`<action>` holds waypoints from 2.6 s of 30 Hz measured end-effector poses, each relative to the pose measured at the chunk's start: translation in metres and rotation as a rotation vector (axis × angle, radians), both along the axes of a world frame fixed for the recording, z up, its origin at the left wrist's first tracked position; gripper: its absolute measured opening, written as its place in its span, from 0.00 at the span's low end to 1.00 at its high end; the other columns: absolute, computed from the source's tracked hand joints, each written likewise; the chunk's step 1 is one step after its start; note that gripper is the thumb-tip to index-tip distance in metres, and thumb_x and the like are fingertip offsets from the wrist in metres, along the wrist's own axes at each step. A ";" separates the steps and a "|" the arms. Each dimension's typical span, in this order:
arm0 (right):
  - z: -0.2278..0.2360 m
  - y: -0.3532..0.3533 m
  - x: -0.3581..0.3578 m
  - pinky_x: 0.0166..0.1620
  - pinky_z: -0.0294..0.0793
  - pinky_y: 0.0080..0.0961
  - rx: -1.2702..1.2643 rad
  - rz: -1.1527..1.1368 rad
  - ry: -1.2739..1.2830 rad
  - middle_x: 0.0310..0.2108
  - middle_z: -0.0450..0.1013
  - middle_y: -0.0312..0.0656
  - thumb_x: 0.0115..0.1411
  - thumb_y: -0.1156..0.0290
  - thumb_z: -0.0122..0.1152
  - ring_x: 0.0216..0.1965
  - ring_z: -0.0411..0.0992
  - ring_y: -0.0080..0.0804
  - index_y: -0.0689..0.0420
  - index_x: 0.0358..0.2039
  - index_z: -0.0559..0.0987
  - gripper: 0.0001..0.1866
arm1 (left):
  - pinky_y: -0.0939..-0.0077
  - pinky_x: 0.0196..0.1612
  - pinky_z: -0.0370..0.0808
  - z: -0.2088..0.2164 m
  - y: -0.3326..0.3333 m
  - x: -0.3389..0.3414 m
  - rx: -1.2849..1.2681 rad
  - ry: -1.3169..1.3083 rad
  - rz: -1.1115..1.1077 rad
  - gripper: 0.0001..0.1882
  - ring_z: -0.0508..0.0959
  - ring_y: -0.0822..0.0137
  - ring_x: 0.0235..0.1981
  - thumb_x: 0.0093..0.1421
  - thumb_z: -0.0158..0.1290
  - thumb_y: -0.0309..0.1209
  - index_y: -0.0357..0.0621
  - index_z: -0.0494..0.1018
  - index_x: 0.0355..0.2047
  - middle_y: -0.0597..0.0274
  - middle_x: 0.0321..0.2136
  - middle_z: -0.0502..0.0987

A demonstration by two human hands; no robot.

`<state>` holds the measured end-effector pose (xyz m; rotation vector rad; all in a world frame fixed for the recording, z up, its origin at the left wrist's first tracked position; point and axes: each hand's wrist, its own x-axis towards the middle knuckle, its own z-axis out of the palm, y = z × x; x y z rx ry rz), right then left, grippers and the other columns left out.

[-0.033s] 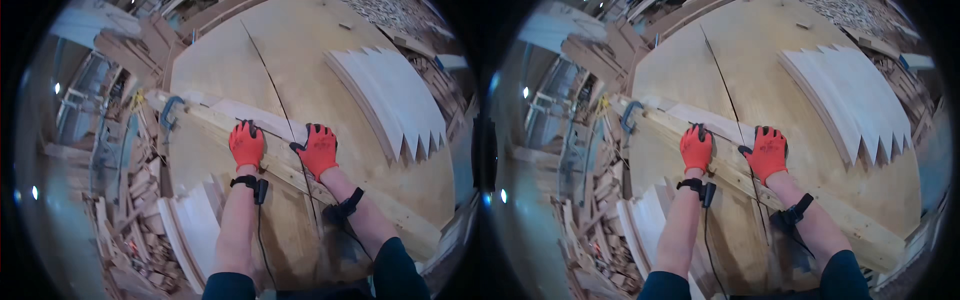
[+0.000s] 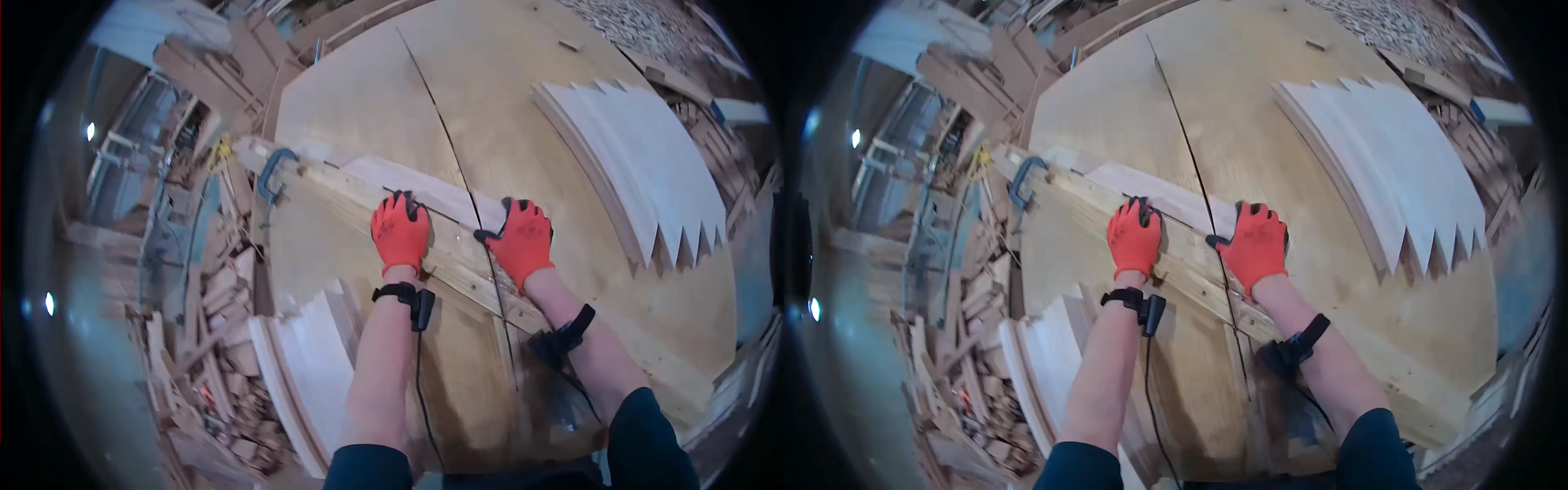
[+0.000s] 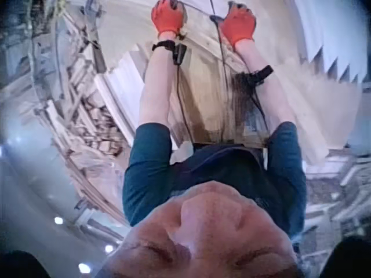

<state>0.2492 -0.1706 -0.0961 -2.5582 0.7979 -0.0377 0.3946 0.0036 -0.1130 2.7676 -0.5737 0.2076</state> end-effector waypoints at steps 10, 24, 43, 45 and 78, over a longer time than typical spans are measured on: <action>0.015 -0.157 0.013 0.42 0.75 0.31 0.882 0.426 -0.377 0.32 0.78 0.45 0.59 0.47 0.63 0.37 0.78 0.34 0.60 0.42 0.80 0.26 | 0.58 0.68 0.60 0.002 0.008 -0.034 -0.119 -0.092 0.043 0.22 0.71 0.55 0.59 0.59 0.54 0.40 0.44 0.78 0.51 0.55 0.54 0.77; -0.005 0.022 0.079 0.56 0.73 0.42 -0.208 0.561 -0.060 0.52 0.73 0.54 0.59 0.54 0.64 0.56 0.71 0.50 0.56 0.64 0.67 0.36 | 0.58 0.67 0.60 0.016 0.007 -0.037 -0.162 -0.061 0.052 0.21 0.72 0.55 0.58 0.58 0.55 0.38 0.45 0.77 0.51 0.56 0.53 0.77; 0.050 -0.064 -0.029 0.55 0.71 0.44 -0.343 0.537 -0.042 0.51 0.72 0.51 0.57 0.56 0.64 0.53 0.70 0.50 0.54 0.60 0.73 0.31 | 0.59 0.66 0.62 0.002 0.012 -0.036 -0.113 -0.135 0.042 0.20 0.72 0.54 0.58 0.59 0.55 0.39 0.44 0.77 0.50 0.55 0.53 0.77; 0.062 -0.115 -0.064 0.53 0.72 0.45 -0.448 0.439 -0.182 0.50 0.72 0.52 0.57 0.57 0.64 0.51 0.71 0.51 0.52 0.59 0.74 0.29 | 0.59 0.65 0.63 0.001 0.010 -0.035 -0.100 -0.130 0.045 0.20 0.72 0.55 0.57 0.59 0.55 0.38 0.44 0.77 0.50 0.55 0.53 0.77; 0.083 -0.320 -0.225 0.64 0.64 0.35 -0.343 0.106 -0.449 0.58 0.73 0.52 0.66 0.70 0.59 0.60 0.69 0.44 0.60 0.59 0.74 0.21 | 0.55 0.53 0.71 -0.005 0.028 -0.050 -0.153 -0.231 -0.106 0.21 0.77 0.48 0.47 0.56 0.59 0.40 0.42 0.78 0.46 0.51 0.44 0.80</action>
